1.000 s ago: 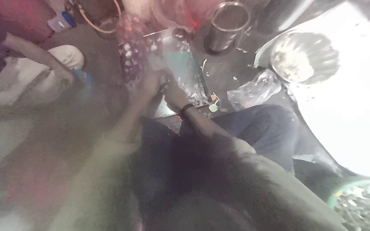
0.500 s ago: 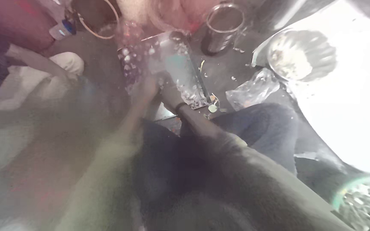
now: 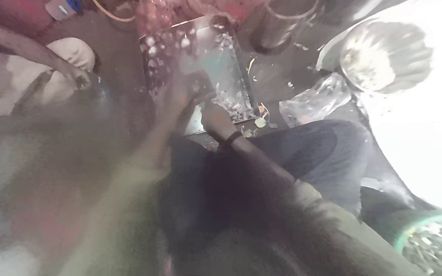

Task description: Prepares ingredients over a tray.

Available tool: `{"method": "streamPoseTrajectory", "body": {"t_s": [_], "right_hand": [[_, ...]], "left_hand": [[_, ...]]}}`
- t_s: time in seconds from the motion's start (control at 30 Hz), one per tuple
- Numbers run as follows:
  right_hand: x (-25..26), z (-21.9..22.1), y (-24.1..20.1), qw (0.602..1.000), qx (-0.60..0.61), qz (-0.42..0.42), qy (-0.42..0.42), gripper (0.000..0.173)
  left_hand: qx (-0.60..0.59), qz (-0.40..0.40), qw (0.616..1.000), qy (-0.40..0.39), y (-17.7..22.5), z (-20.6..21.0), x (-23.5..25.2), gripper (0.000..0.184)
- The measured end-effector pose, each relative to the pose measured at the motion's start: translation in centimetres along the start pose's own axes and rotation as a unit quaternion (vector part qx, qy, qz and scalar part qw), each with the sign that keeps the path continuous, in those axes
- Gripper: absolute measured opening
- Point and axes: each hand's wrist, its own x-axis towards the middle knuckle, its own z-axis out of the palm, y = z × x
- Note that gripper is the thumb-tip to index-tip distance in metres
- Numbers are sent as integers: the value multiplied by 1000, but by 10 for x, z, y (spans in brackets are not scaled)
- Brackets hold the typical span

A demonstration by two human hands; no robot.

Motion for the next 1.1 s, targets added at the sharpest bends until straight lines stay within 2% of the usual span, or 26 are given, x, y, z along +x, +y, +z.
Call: {"method": "streamPoseTrajectory", "body": {"t_s": [0.03, 0.07, 0.1, 0.17, 0.3, 0.4, 0.47, 0.5, 0.57, 0.63, 0.67, 0.73, 0.83, 0.9, 0.93, 1.03, 1.1], "right_hand": [[5, 0, 1, 1000, 5, -7, 1, 33], [11, 1, 1, 1000, 3, -21, 4, 30], [19, 3, 0, 999, -3, -39, 12, 28], [38, 7, -3, 997, 0, -65, 42, 30], [60, 6, -10, 995, 43, -54, 75, 40], [33, 7, 7, 993, 70, -59, 78, 42], [-7, 15, 27, 990, 120, -34, 70, 37], [-21, 12, 32, 988, 142, -12, 57, 41], [-28, 7, 46, 988, 150, -3, 44, 42], [-23, 12, 60, 989, 145, 16, 34, 42], [-20, 19, 68, 988, 147, 25, 29, 42], [-15, 26, 77, 987, 155, 29, 27, 42], [-12, 26, 75, 983, 183, 13, 28, 43], [-12, 27, 73, 981, 193, 9, 24, 43], [-12, 26, 72, 981, 194, 12, 20, 42], [-13, 28, 70, 982, 188, 12, 16, 40], [-14, 28, 71, 983, 183, 14, 10, 41]], "left_hand": [[-48, -10, 999, 11, -7, 28, 17, 23], [-85, -34, 995, -46, -10, 37, 32, 21], [-98, -50, 990, -89, -11, 39, 43, 20], [-90, -65, 986, -123, -11, 39, 50, 22], [-90, -98, 986, -95, -10, 39, 46, 35], [-83, -111, 988, -67, -8, 44, 43, 46], [-101, -87, 989, -68, -11, 47, 40, 33], [-126, -80, 986, -74, -14, 45, 41, 25], [-154, -102, 979, -81, -21, 35, 48, 23], [-194, -121, 973, -36, -22, 23, 50, 26], [-219, -110, 970, -14, -22, 22, 50, 29], [-247, -24, 969, 5, -30, 36, 54, 43], [-226, 125, 965, -53, -36, 58, 53, 60], [-181, 133, 967, -120, -28, 49, 49, 65], [-167, 121, 970, -132, -26, 46, 50, 60], [-154, 73, 978, -122, -24, 44, 54, 38], [-149, 59, 980, -117, -22, 44, 54, 33]]}}
